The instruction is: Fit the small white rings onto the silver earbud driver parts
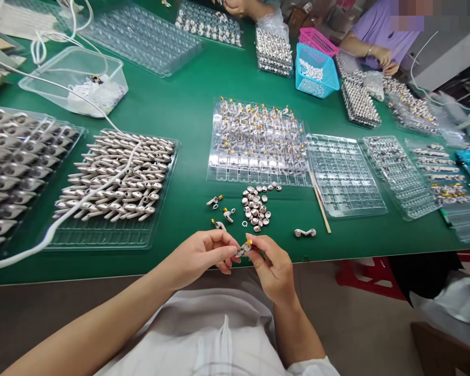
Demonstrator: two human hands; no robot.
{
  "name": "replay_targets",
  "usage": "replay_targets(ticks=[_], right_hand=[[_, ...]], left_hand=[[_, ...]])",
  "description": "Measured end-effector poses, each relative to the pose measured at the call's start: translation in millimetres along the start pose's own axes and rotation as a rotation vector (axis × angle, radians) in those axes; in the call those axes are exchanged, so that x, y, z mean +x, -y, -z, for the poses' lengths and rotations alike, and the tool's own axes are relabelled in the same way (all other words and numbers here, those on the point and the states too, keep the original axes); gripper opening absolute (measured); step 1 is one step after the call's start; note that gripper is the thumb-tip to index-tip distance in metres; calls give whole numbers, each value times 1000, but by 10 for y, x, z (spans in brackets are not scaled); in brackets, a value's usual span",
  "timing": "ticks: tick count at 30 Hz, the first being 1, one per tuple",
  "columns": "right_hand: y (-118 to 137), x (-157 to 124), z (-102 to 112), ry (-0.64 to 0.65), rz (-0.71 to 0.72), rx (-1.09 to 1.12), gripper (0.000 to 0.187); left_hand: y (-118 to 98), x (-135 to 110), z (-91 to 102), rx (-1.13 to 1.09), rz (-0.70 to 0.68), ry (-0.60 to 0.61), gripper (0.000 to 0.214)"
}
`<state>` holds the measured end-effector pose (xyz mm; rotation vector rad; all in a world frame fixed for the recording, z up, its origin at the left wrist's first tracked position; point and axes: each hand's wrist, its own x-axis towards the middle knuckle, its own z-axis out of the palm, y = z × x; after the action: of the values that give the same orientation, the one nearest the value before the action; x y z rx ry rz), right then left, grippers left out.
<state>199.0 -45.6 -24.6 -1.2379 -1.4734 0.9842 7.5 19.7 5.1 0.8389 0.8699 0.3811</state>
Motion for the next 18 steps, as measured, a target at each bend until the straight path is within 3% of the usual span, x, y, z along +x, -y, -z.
replay_targets(ticks=[3, 6, 12, 18], right_hand=[[-25, -42, -51, -77, -249, 280, 20], [-27, -39, -87, -71, -366, 503, 16], [39, 15, -130, -58, -390, 638, 33], [34, 47, -144, -33, -332, 569, 39]], left_hand=[[23, 7, -2, 54, -42, -35, 31], [45, 25, -9, 45, -107, -95, 29], [102, 43, -14, 9, -122, -18, 29], [119, 25, -23, 170, -278, -85, 21]])
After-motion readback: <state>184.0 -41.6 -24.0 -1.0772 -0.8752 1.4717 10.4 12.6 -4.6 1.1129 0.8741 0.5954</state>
